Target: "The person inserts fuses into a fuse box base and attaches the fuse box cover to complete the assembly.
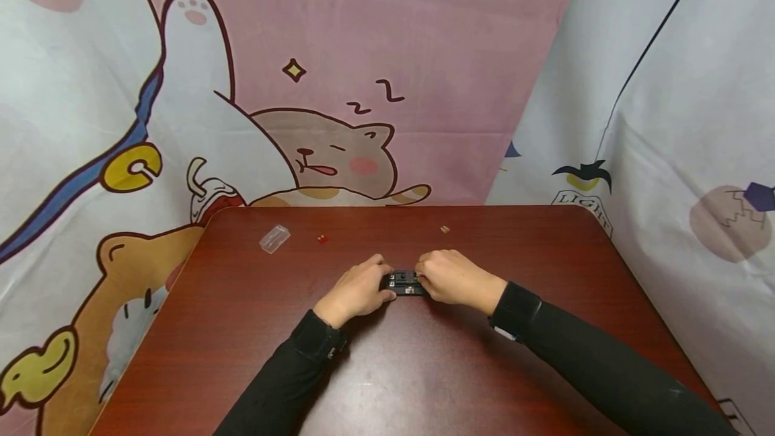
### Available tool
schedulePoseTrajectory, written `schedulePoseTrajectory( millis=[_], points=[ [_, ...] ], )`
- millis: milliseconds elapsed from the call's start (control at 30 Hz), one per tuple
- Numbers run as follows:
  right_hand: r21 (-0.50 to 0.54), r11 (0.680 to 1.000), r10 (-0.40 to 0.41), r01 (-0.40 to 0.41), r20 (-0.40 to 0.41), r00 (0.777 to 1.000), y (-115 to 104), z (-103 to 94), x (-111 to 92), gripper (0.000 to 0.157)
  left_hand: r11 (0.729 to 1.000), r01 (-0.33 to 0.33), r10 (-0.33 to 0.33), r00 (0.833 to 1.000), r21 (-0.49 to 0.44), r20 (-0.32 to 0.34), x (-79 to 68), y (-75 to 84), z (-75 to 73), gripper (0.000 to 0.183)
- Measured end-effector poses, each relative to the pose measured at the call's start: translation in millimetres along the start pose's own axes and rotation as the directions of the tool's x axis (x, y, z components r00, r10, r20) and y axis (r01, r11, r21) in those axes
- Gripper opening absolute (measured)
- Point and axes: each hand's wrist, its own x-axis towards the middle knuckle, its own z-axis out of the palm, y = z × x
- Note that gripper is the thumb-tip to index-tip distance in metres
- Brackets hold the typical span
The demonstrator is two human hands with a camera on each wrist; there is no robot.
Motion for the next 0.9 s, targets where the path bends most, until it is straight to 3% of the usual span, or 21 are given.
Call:
schedulePoseTrajectory(
  millis=[233, 900],
  points=[
    [0.086, 0.996, 0.009, -0.011, 0.014, 1.000, 13, -5.3, -3, 0.011, 1.000, -0.012, 0.012, 1.000, -0.006, 0.001, 0.1, -2.0, 1.1, 0.047],
    [0.061, 0.994, 0.087, -0.086, -0.021, 0.996, 19, -10.4, -3, 0.008, 1.000, -0.006, 0.006, 1.000, 0.007, 0.003, -0.2, -3.0, 1.1, 0.047]
  ],
)
